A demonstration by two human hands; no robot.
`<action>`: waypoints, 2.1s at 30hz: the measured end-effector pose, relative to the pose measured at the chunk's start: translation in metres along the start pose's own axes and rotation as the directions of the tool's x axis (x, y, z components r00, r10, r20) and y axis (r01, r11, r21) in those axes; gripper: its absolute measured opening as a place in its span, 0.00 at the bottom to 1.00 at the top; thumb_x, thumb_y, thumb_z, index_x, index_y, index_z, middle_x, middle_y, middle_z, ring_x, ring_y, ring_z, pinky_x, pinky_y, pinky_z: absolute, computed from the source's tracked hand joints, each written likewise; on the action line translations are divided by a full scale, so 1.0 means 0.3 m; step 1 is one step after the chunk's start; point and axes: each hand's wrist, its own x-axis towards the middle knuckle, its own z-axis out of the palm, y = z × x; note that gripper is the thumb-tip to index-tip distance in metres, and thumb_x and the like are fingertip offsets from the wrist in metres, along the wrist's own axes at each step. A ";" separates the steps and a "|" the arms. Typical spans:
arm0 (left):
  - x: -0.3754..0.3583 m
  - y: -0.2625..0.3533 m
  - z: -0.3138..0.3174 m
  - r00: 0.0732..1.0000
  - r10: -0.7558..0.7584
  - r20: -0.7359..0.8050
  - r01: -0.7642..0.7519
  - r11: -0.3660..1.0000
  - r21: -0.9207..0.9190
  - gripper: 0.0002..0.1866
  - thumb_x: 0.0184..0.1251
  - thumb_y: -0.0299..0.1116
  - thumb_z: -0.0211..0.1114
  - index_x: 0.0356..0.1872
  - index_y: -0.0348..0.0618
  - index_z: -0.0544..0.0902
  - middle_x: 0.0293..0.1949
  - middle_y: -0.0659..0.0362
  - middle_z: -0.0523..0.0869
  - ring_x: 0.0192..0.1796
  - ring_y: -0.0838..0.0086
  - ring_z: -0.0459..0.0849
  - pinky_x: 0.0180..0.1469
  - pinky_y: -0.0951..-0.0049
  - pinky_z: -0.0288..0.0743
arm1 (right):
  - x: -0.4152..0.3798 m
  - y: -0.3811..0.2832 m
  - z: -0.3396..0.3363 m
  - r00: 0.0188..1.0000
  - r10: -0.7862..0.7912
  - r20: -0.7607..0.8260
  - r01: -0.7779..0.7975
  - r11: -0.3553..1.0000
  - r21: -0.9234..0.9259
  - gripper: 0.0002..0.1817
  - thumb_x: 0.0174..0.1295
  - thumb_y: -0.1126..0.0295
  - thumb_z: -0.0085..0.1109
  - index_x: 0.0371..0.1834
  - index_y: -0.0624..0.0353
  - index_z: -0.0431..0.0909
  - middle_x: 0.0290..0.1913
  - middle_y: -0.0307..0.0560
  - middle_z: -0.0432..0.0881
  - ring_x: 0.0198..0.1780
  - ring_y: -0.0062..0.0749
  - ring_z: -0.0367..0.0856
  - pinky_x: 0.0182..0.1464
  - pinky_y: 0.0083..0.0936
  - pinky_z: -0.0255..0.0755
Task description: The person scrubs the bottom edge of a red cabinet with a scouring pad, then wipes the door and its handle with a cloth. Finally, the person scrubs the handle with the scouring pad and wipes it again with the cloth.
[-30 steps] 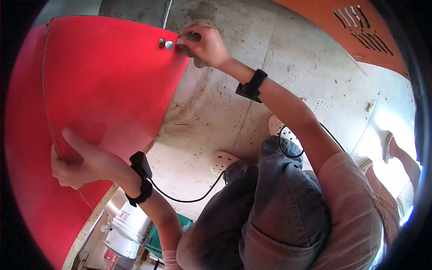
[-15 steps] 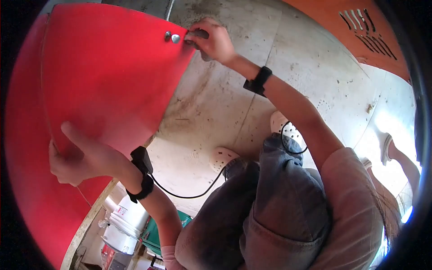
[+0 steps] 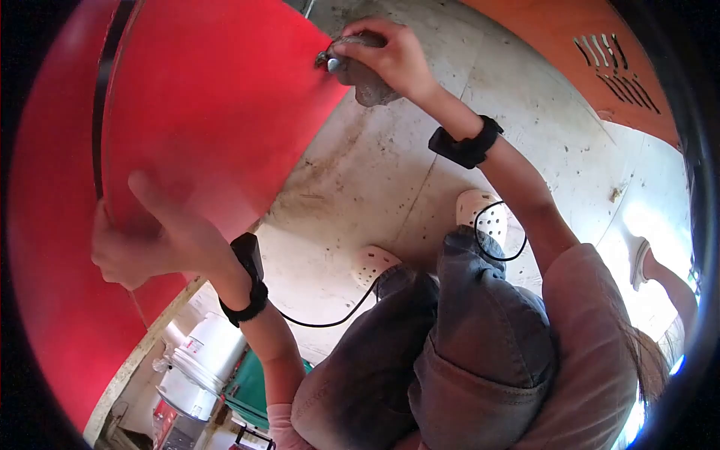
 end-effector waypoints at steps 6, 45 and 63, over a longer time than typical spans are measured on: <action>0.001 0.013 0.000 0.999 0.001 -0.043 -0.002 1.000 -0.027 0.28 0.48 0.59 0.65 0.31 0.40 0.79 0.30 0.56 0.77 0.37 0.62 0.72 0.40 0.60 0.60 | 0.015 -0.102 0.003 0.922 -0.380 -0.078 0.358 0.911 -0.203 0.11 0.45 0.69 0.66 0.31 0.60 0.78 0.31 0.47 0.78 0.34 0.40 0.77 0.36 0.30 0.71; -0.019 -0.037 0.035 0.999 0.015 -0.038 -0.012 0.998 0.059 0.25 0.43 0.62 0.66 0.35 0.56 0.81 0.35 0.66 0.80 0.41 0.66 0.74 0.44 0.63 0.56 | -0.006 -0.098 0.063 0.949 -0.299 -0.100 0.270 0.934 -0.233 0.09 0.49 0.74 0.65 0.32 0.64 0.79 0.33 0.44 0.78 0.31 0.28 0.76 0.38 0.21 0.69; -0.003 -0.052 0.070 0.994 0.060 -0.096 -0.048 0.991 0.125 0.32 0.46 0.69 0.57 0.32 0.46 0.82 0.29 0.58 0.80 0.36 0.60 0.76 0.39 0.61 0.62 | -0.116 -0.034 0.151 0.528 0.477 0.703 -0.625 -0.343 0.701 0.20 0.62 0.53 0.50 0.47 0.57 0.74 0.46 0.47 0.78 0.46 0.38 0.77 0.49 0.35 0.74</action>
